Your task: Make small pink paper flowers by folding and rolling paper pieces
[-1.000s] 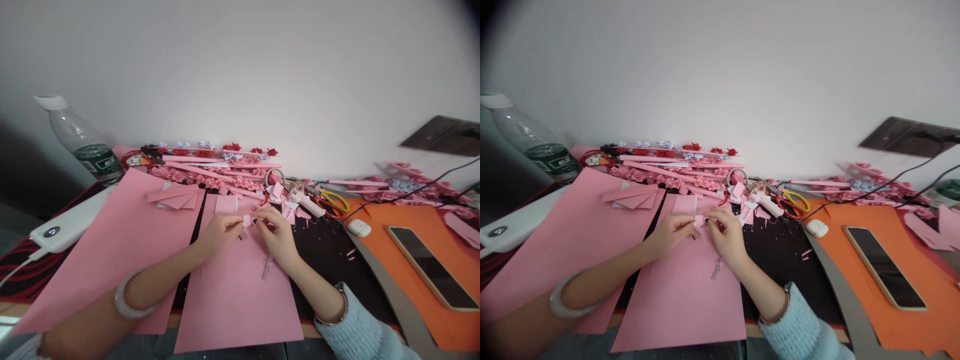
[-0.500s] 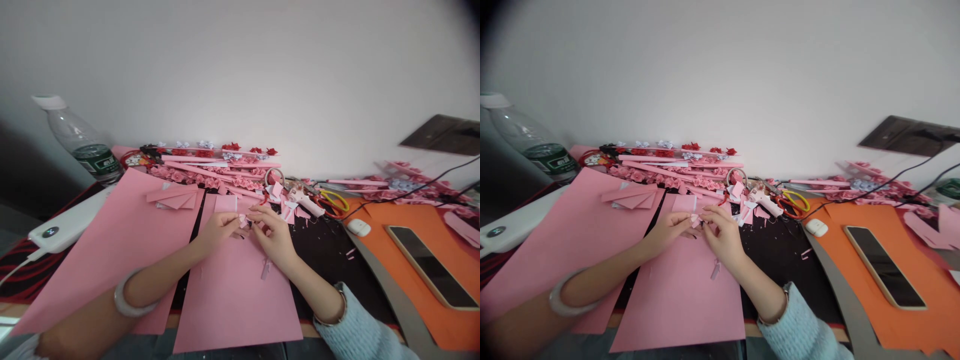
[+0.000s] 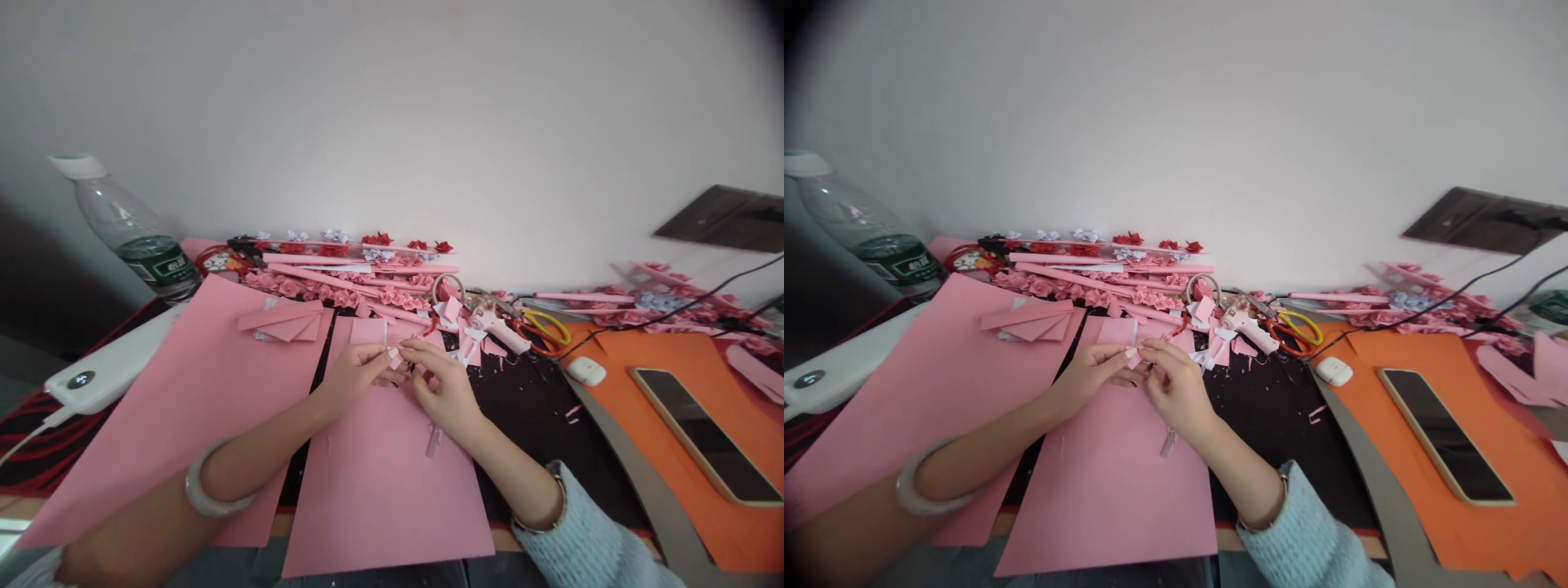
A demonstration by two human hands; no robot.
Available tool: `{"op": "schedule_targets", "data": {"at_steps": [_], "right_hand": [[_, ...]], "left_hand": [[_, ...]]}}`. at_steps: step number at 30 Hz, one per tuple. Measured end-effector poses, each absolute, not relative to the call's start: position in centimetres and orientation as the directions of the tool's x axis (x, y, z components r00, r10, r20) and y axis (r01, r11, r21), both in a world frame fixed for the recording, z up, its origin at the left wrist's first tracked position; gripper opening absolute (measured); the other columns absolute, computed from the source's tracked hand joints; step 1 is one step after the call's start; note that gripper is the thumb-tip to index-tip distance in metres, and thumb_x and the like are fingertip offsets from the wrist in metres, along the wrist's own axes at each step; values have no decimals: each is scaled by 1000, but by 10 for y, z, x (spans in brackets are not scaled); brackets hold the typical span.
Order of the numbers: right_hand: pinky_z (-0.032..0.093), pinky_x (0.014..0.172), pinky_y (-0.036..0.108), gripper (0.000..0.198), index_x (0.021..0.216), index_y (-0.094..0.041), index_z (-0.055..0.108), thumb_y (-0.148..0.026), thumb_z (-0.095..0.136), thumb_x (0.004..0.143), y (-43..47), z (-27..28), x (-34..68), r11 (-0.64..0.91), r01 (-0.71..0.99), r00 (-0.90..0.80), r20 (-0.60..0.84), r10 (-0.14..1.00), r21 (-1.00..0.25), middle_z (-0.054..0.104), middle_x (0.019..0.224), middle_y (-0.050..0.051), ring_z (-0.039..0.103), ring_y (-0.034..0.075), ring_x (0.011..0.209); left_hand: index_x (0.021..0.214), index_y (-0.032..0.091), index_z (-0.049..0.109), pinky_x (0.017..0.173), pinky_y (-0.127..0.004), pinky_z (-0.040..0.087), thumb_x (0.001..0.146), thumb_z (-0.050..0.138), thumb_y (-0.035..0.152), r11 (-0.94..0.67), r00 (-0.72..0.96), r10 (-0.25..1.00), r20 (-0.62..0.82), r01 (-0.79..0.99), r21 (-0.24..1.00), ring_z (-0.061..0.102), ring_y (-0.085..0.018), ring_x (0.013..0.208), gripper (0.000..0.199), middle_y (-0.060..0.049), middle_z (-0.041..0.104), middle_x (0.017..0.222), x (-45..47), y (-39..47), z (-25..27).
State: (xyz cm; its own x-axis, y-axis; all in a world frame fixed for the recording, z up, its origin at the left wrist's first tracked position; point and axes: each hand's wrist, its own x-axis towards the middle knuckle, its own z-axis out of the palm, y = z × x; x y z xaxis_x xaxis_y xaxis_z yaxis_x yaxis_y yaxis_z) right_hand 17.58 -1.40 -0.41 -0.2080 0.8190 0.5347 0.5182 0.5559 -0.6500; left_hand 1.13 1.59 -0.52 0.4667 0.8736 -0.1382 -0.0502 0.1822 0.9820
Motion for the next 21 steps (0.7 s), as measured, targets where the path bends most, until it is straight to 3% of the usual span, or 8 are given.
{"op": "schedule_targets", "data": {"at_steps": [9, 12, 17, 21], "right_hand": [[46, 88, 34, 39, 99, -17, 63, 0, 39, 74, -15, -2, 176, 544, 493, -212, 513, 832, -679, 61, 109, 10, 56, 18, 104], [47, 77, 29, 33, 101, -17, 59, -4, 40, 78, -16, -1, 177, 485, 512, -181, 463, 868, -709, 60, 106, 9, 57, 17, 96], [38, 54, 23, 7, 82, -18, 51, -20, 45, 85, -16, 0, 179, 347, 584, -137, 332, 933, -734, 54, 71, 1, 49, 12, 59], [30, 51, 21, 23, 64, -18, 40, -23, 44, 87, -14, 2, 179, 369, 597, -253, 269, 929, -712, 42, 56, -5, 39, 9, 52]], "left_hand": [[93, 13, 64, 72, -29, 53, 81, 55, 35, 126, 484, 869, -108, -6, 992, 66, -16, 75, 27, -7, 69, 86, 12, 17, -7], [87, 12, 63, 69, -27, 53, 82, 54, 35, 56, 494, 867, -67, 38, 998, 66, -16, 73, 25, -5, 67, 80, 11, 17, -8], [75, 13, 57, 65, -25, 52, 86, 48, 34, -66, 571, 821, 2, 91, 994, 65, -14, 67, 26, -2, 62, 67, 11, 14, -10], [75, 13, 56, 64, -25, 51, 86, 47, 32, -68, 637, 771, -10, 99, 993, 64, -13, 64, 24, -1, 60, 67, 13, 12, -7]]}}
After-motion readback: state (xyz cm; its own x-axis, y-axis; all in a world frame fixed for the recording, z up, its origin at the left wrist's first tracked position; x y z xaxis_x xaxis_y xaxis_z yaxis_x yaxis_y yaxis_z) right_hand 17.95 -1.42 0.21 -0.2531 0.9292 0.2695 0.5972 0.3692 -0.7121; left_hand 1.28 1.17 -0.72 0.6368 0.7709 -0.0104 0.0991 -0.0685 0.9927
